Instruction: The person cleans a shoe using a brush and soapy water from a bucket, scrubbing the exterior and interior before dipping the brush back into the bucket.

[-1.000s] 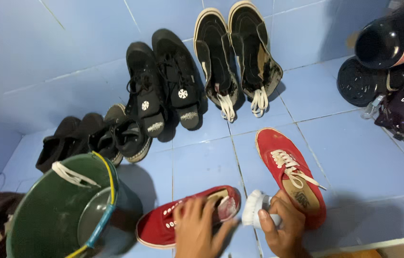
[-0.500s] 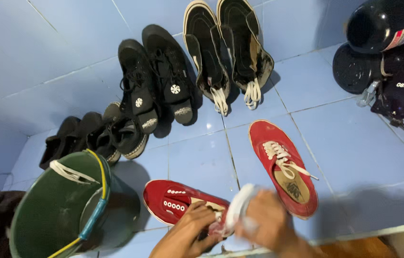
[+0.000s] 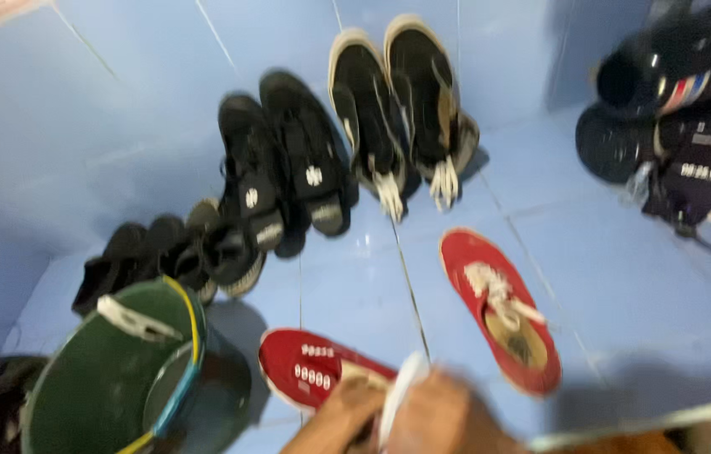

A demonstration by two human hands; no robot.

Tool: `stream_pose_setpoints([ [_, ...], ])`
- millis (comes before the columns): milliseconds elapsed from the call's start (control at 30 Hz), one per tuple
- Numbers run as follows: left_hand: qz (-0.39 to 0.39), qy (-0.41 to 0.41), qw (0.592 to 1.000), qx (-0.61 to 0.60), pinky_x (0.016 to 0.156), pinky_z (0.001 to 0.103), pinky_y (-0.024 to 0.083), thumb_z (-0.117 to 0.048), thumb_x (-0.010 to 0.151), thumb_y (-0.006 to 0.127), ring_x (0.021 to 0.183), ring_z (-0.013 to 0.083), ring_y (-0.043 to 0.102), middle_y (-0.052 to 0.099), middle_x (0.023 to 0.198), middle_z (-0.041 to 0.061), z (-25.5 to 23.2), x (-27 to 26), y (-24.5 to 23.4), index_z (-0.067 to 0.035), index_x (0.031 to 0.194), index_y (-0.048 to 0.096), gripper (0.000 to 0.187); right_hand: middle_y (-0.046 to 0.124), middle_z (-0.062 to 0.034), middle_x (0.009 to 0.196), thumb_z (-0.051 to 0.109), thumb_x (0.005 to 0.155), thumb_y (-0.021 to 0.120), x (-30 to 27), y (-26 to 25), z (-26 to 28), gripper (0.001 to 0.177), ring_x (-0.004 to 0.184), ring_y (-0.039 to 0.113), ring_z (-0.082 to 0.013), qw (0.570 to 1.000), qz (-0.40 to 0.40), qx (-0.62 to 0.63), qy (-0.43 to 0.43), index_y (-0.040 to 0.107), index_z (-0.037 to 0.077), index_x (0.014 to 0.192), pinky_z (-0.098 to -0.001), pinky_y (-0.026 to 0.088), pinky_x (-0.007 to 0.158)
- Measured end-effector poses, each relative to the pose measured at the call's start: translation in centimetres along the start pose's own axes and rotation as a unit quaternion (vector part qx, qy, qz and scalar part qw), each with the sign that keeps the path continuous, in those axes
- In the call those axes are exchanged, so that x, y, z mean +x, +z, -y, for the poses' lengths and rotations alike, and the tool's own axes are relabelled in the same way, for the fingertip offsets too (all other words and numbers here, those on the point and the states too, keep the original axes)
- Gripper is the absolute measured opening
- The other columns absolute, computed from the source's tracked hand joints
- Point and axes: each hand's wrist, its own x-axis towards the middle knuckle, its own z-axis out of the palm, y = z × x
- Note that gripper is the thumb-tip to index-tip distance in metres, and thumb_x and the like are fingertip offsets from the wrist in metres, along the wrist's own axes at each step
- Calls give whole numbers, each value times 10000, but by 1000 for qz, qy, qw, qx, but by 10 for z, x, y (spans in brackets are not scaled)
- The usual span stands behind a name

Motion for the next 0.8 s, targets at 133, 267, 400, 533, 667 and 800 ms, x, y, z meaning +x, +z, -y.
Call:
stream_pose_setpoints([
  [133, 49, -16, 998, -20, 1011, 375, 422, -118, 985, 646, 1060, 286, 670, 690, 1138, 129, 7, -13, 7, -52, 1138, 616, 170, 636, 11, 864, 276, 805, 600, 4, 1, -6, 76, 810, 617, -219, 885, 287, 26, 365, 646, 260, 863, -448, 470, 754],
  [267, 68, -6, 997, 40, 1079, 473, 372, -187, 1081, 600, 1037, 270, 682, 708, 1064, 90, 57, -54, 34, -65, 1161, 652, 155, 545, -7, 606, 180, 934, 659, -6, -24, 10, 316, 609, 491, -205, 999, 5, 53, 3, 533, 115, 652, -347, 330, 564],
  [400, 54, -54, 997, 19, 1072, 432, 349, -249, 962, 718, 1094, 333, 658, 713, 1200, 167, 11, -17, 5, 8, 1211, 642, 366, 385, -20, 567, 206, 879, 657, -14, -21, 8, 399, 575, 389, -215, 991, -40, 73, 105, 386, 112, 602, -375, 298, 586],
  [533, 98, -98, 990, 13, 1077, 442, 284, -200, 871, 712, 1085, 297, 657, 706, 1194, 112, 20, -16, 10, -60, 1174, 609, 349, 377, 15, 615, 188, 991, 485, -21, -10, 10, 375, 574, 385, -164, 995, -35, 53, 74, 429, 144, 623, -330, 335, 611],
  [667, 35, -66, 994, 75, 1049, 447, 284, -93, 852, 578, 838, 324, 611, 649, 920, 149, 60, -41, 49, -102, 1124, 524, 277, 643, 6, 902, 437, 794, 501, -156, 134, 32, 200, 785, 674, -215, 655, 308, -320, 612, 608, 312, 908, -373, 529, 649],
  [800, 36, -89, 988, 123, 1015, 447, 296, -334, 823, 767, 819, 271, 637, 615, 790, 33, 71, -47, 64, -159, 750, 452, 368, 689, -48, 770, 260, 903, 679, -88, 57, 5, 200, 676, 557, -264, 983, -61, 101, 141, 677, 94, 791, -432, 410, 738],
])
